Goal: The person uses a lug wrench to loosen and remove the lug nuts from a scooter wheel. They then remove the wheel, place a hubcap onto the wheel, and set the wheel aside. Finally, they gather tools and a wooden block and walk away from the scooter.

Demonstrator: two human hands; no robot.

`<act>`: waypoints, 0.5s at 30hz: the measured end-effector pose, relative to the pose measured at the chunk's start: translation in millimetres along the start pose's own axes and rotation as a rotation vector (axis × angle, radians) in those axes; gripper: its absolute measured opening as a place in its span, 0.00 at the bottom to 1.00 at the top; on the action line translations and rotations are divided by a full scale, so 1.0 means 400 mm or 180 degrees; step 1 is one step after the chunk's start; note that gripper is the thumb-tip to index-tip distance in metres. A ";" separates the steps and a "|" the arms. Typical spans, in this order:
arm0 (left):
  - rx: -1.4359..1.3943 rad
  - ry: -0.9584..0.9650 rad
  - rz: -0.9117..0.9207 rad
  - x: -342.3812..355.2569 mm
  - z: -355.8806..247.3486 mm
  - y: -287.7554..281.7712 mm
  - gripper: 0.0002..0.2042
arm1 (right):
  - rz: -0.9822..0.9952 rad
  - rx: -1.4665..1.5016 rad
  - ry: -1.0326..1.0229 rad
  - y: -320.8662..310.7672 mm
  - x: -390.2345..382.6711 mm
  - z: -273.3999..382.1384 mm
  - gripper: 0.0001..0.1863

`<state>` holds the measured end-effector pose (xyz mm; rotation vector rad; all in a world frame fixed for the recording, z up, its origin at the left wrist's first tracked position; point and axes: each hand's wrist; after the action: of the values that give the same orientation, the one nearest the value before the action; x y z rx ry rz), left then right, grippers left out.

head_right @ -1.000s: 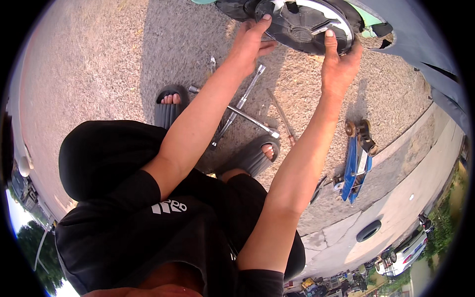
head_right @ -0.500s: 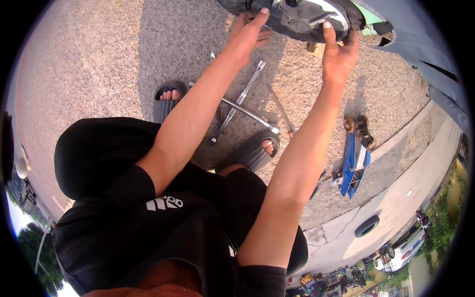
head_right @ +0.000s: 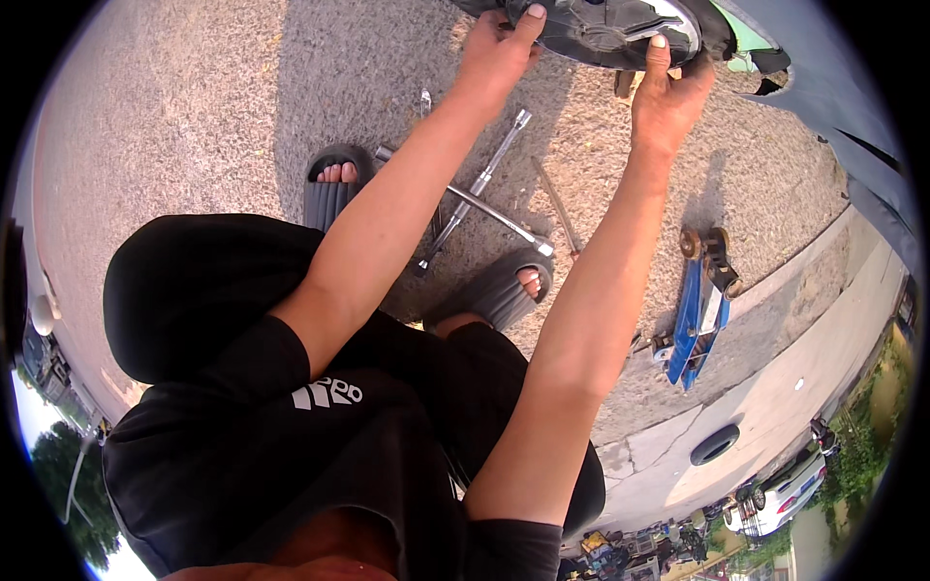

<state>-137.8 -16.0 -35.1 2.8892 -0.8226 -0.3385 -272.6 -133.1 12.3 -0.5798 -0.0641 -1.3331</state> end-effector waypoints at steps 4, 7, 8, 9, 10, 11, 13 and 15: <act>-0.0073 -0.0648 0.0185 0.002 -0.023 -0.008 0.28 | 0.0206 -0.0248 0.0170 -0.011 -0.006 0.032 0.36; 0.0184 -0.0876 0.0036 0.003 -0.079 -0.014 0.28 | 0.0143 0.0227 0.0514 -0.002 -0.022 0.050 0.32; 0.0273 -0.0872 -0.0016 -0.001 -0.086 -0.014 0.28 | 0.0172 0.0312 0.0493 -0.003 -0.015 0.025 0.32; 0.0150 -0.0769 -0.0005 0.003 -0.077 -0.011 0.27 | 0.0203 0.0399 0.0459 0.000 -0.010 0.010 0.32; 0.0092 -0.0732 0.0020 0.006 -0.067 -0.012 0.27 | 0.0232 0.0478 0.0451 0.004 -0.009 -0.006 0.32; 0.0031 -0.0696 0.0049 0.010 -0.059 -0.016 0.27 | 0.0257 0.0556 0.0441 0.006 -0.007 -0.022 0.32; -0.0029 -0.0620 0.0032 0.017 -0.046 -0.013 0.25 | 0.0216 0.0155 0.0355 0.009 -0.003 -0.025 0.43; -0.0211 -0.0688 0.0135 0.008 -0.038 -0.011 0.24 | 0.0166 0.0398 0.0527 0.014 -0.009 -0.017 0.34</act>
<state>-129.1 -13.0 -21.9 2.8031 -0.8842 -0.6696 -270.4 -132.1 3.2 -0.3617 0.0030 -1.3117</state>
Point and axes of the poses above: each hand's wrist, its own x-axis towards the middle knuckle, its own y-axis out of the palm, z = x × y, and after that the axes turned 3 degrees about -z, right-handed
